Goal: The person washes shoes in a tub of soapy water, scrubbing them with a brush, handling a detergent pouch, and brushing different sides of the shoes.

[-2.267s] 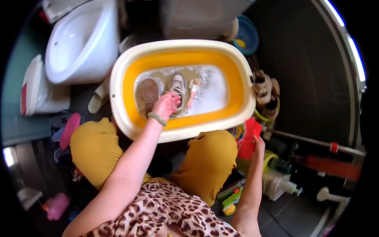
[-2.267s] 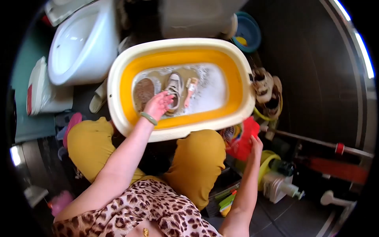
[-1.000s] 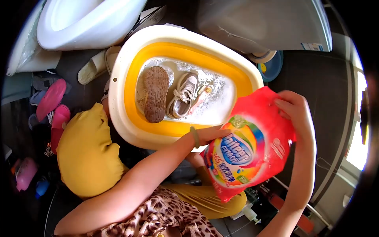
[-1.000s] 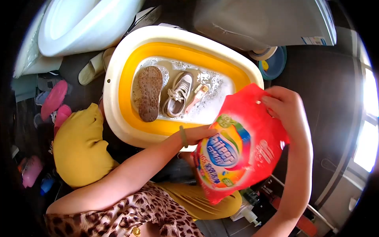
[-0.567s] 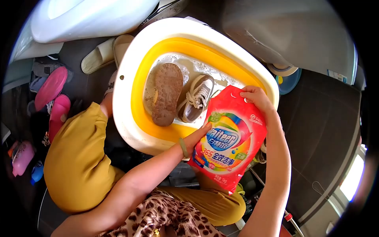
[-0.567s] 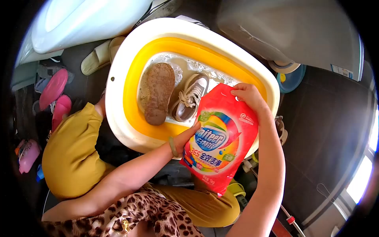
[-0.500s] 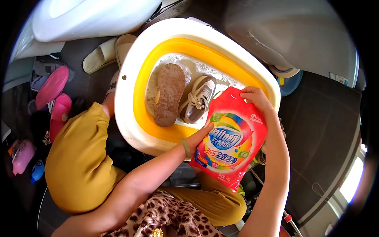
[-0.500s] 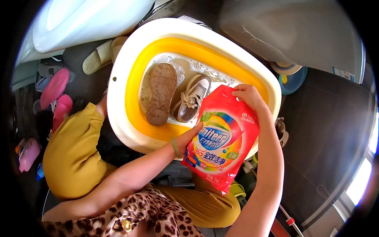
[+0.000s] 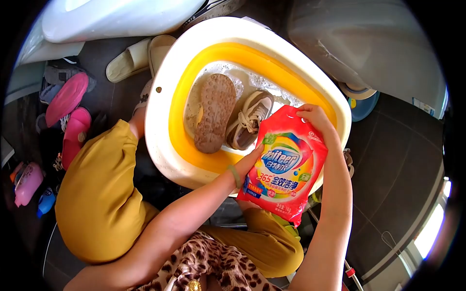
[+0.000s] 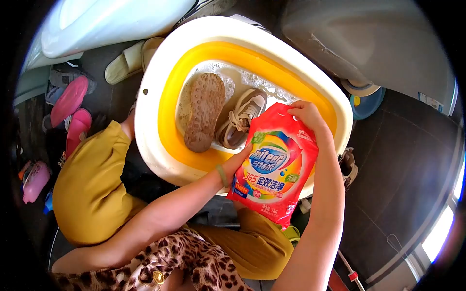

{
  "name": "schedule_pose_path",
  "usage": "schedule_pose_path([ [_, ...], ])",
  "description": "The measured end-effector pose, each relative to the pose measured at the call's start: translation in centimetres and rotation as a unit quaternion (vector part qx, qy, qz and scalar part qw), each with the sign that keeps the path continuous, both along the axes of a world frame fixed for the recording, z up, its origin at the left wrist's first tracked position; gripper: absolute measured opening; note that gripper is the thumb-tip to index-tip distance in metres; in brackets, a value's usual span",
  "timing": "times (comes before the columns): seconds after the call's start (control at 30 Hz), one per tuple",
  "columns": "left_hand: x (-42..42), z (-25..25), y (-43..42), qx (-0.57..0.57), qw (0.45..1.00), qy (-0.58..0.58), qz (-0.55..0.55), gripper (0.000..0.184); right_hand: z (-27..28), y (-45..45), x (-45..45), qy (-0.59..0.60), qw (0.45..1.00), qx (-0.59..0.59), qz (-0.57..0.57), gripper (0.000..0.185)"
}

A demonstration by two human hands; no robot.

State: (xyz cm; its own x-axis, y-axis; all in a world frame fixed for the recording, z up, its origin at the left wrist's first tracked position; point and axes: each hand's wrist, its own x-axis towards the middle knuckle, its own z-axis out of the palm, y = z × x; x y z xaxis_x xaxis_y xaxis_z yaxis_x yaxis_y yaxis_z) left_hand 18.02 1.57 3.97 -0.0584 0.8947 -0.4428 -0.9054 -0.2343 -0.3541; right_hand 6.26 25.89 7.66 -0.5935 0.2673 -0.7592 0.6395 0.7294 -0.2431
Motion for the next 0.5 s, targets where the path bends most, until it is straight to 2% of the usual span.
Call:
schedule_pose_path([
  [0.1, -0.1, 0.1, 0.0, -0.028, 0.998, 0.055, 0.014, 0.058, 0.1, 0.6, 0.2, 0.007, 1.0, -0.015, -0.02, 0.023],
  [0.2, -0.2, 0.1, 0.0, -0.029, 0.998, 0.058, 0.024, 0.056, 0.0, 0.6, 0.5, 0.017, 1.0, -0.015, -0.018, 0.026],
  [0.3, 0.2, -0.7, 0.4, -0.053, 0.994, 0.093, 0.03, 0.055, 1.4, -1.7, 0.2, 0.02, 0.998, -0.01, -0.066, 0.026],
  [0.4, -0.4, -0.5, 0.1, -0.051, 0.995, 0.075, 0.033, 0.053, 1.4, -2.0, 0.1, 0.038, 0.997, 0.005, -0.073, 0.024],
  [0.47, -0.4, -1.1, 0.6, -0.065, 0.992, 0.097, 0.038, 0.052, 0.1, -0.7, 0.1, 0.048, 0.998, -0.02, -0.027, 0.023],
  [0.5, -0.2, -1.2, 0.5, -0.082, 0.989, 0.111, 0.045, 0.051, 0.1, -0.6, 0.0, 0.046, 0.993, -0.068, -0.082, 0.023],
])
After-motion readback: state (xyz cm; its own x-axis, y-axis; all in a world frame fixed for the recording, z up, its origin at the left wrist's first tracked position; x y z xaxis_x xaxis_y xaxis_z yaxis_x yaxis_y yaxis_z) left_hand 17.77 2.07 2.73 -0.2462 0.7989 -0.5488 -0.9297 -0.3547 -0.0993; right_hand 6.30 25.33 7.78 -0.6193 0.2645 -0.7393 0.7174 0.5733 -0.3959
